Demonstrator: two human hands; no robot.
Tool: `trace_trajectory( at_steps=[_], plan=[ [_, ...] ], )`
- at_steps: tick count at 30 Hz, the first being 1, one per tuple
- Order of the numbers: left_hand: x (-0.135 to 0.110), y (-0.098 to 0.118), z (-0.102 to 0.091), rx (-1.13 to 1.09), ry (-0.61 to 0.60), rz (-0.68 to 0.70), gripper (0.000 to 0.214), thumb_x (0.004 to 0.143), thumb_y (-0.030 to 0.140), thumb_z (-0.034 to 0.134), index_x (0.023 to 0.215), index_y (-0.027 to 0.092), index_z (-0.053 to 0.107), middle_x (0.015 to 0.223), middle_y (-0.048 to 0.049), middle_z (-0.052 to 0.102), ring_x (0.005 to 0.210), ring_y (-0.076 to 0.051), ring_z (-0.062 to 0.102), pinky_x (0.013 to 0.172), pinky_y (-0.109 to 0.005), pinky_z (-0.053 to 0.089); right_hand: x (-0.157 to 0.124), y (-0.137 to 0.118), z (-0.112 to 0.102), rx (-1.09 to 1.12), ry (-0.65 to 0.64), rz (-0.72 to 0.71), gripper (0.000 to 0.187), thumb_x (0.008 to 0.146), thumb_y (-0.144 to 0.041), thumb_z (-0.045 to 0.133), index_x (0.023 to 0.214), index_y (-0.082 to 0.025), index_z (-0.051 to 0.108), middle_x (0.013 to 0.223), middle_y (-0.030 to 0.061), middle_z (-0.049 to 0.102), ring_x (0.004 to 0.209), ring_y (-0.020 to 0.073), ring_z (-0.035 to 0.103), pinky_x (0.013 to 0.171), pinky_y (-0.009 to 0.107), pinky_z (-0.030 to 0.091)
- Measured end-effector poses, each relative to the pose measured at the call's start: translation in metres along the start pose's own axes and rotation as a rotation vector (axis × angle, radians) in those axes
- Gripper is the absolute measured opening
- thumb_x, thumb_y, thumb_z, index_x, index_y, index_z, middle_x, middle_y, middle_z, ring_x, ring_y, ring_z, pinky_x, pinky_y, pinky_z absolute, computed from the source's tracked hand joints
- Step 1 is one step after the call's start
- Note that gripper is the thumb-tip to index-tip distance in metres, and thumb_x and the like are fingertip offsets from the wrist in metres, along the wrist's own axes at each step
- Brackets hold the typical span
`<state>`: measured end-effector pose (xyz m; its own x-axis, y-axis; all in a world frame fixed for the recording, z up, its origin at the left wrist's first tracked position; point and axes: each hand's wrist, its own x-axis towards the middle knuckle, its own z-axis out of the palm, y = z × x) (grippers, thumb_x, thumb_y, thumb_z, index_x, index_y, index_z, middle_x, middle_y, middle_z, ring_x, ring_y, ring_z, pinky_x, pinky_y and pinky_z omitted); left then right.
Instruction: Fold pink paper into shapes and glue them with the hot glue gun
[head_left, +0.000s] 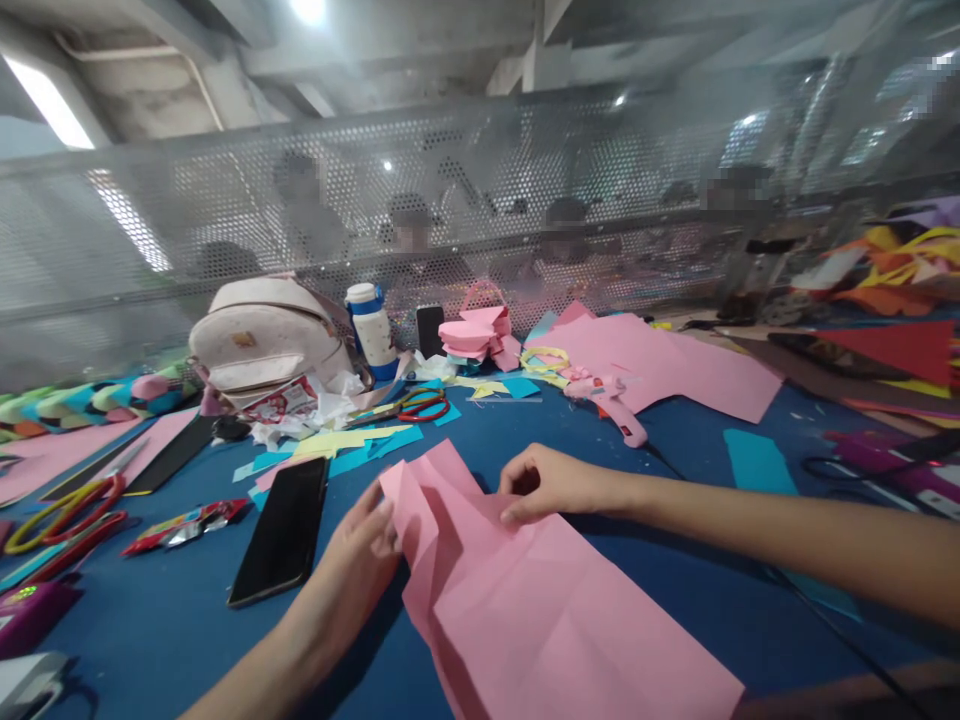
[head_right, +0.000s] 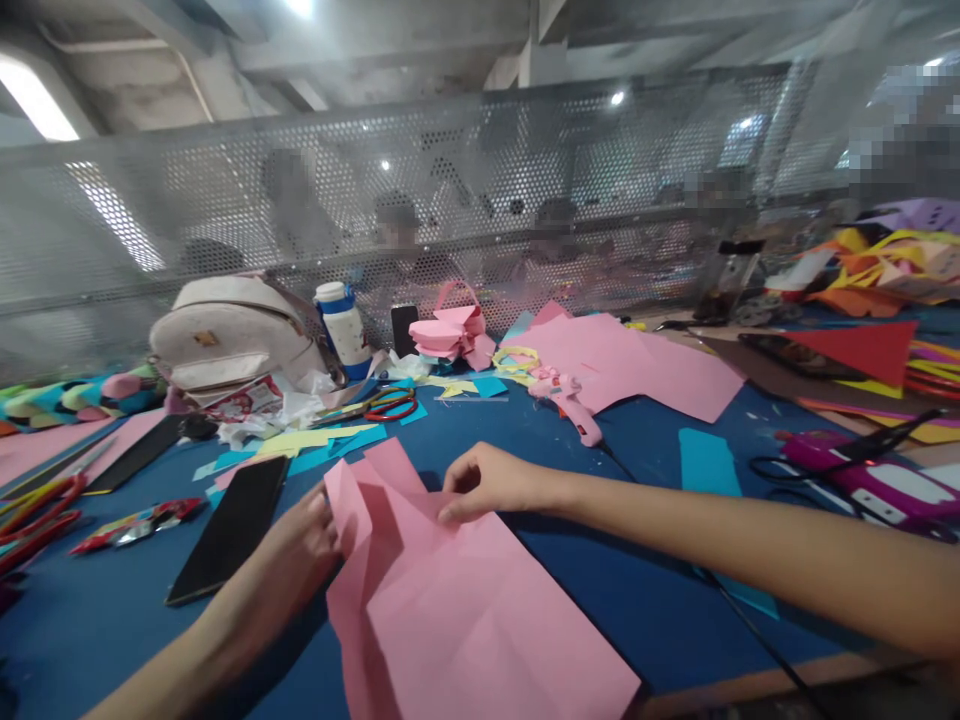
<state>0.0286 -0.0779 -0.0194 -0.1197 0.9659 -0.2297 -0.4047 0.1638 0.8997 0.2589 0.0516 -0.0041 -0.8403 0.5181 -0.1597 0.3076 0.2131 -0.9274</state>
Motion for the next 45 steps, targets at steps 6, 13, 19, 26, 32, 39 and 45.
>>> trace_trajectory(
  at_steps=[6, 13, 19, 26, 32, 39, 45],
  plan=[
    [-0.009, -0.01, 0.009, -0.006, -0.026, -0.226, 0.037, 0.075, 0.032, 0.078, 0.106, 0.012, 0.069, 0.108, -0.0151, 0.073, 0.097, -0.029, 0.07, 0.085, -0.035, 0.057, 0.007, 0.0, 0.004, 0.008, 0.006, -0.024, 0.033, 0.066, -0.044, 0.076, 0.071, -0.013, 0.066, 0.062, -0.0021, 0.058, 0.058, 0.0103, 0.05, 0.055, 0.022, 0.035],
    [0.005, -0.001, 0.025, 0.051, -0.032, -0.093, 0.045, 0.078, 0.033, 0.076, 0.116, 0.012, 0.066, 0.114, -0.016, 0.071, 0.103, -0.033, 0.069, 0.086, -0.039, 0.057, 0.001, -0.003, -0.001, -0.255, 0.159, -0.043, 0.032, 0.073, -0.044, 0.068, 0.066, -0.013, 0.065, 0.057, -0.0029, 0.055, 0.055, 0.01, 0.046, 0.05, 0.022, 0.029],
    [0.008, -0.002, 0.029, 0.018, 0.019, -0.078, 0.046, 0.079, 0.029, 0.075, 0.12, 0.012, 0.063, 0.117, -0.0159, 0.07, 0.106, -0.033, 0.068, 0.087, -0.04, 0.058, -0.002, 0.006, -0.008, -0.275, 0.236, 0.012, 0.034, 0.071, -0.045, 0.07, 0.061, -0.013, 0.064, 0.055, -0.0011, 0.055, 0.054, 0.0112, 0.047, 0.049, 0.023, 0.03],
    [0.014, -0.005, 0.018, 0.017, 0.057, -0.068, 0.042, 0.081, 0.027, 0.073, 0.119, 0.012, 0.063, 0.115, -0.0157, 0.071, 0.103, -0.031, 0.069, 0.086, -0.037, 0.058, -0.009, 0.005, -0.01, -0.199, 0.292, -0.151, 0.026, 0.074, -0.037, 0.072, 0.076, -0.016, 0.058, 0.068, -0.003, 0.056, 0.063, 0.0119, 0.051, 0.058, 0.023, 0.038],
    [0.016, -0.007, 0.015, 0.01, -0.001, -0.067, 0.048, 0.081, 0.029, 0.074, 0.125, 0.014, 0.06, 0.118, -0.0152, 0.069, 0.103, -0.03, 0.069, 0.085, -0.037, 0.059, -0.018, 0.0, -0.011, -0.36, 0.293, -0.368, 0.02, 0.084, -0.031, 0.066, 0.099, -0.019, 0.061, 0.093, 0.0022, 0.066, 0.081, 0.0146, 0.06, 0.076, 0.027, 0.045],
    [0.013, -0.007, 0.018, 0.03, -0.074, -0.034, 0.052, 0.084, 0.031, 0.07, 0.132, 0.016, 0.055, 0.122, -0.0131, 0.068, 0.111, -0.031, 0.065, 0.097, -0.042, 0.053, -0.014, -0.007, -0.011, -0.502, 0.256, -0.329, 0.03, 0.078, -0.021, 0.07, 0.108, -0.02, 0.074, 0.085, 0.0046, 0.071, 0.075, 0.0156, 0.062, 0.07, 0.025, 0.044],
    [0.012, -0.009, 0.014, 0.035, -0.1, -0.042, 0.057, 0.086, 0.034, 0.068, 0.136, 0.015, 0.051, 0.122, -0.0153, 0.067, 0.11, -0.033, 0.065, 0.095, -0.044, 0.052, -0.014, -0.009, -0.01, -0.345, 0.262, -0.244, 0.031, 0.072, -0.017, 0.073, 0.103, -0.022, 0.076, 0.094, 0.0032, 0.075, 0.074, 0.0149, 0.063, 0.068, 0.024, 0.046]
  ],
)
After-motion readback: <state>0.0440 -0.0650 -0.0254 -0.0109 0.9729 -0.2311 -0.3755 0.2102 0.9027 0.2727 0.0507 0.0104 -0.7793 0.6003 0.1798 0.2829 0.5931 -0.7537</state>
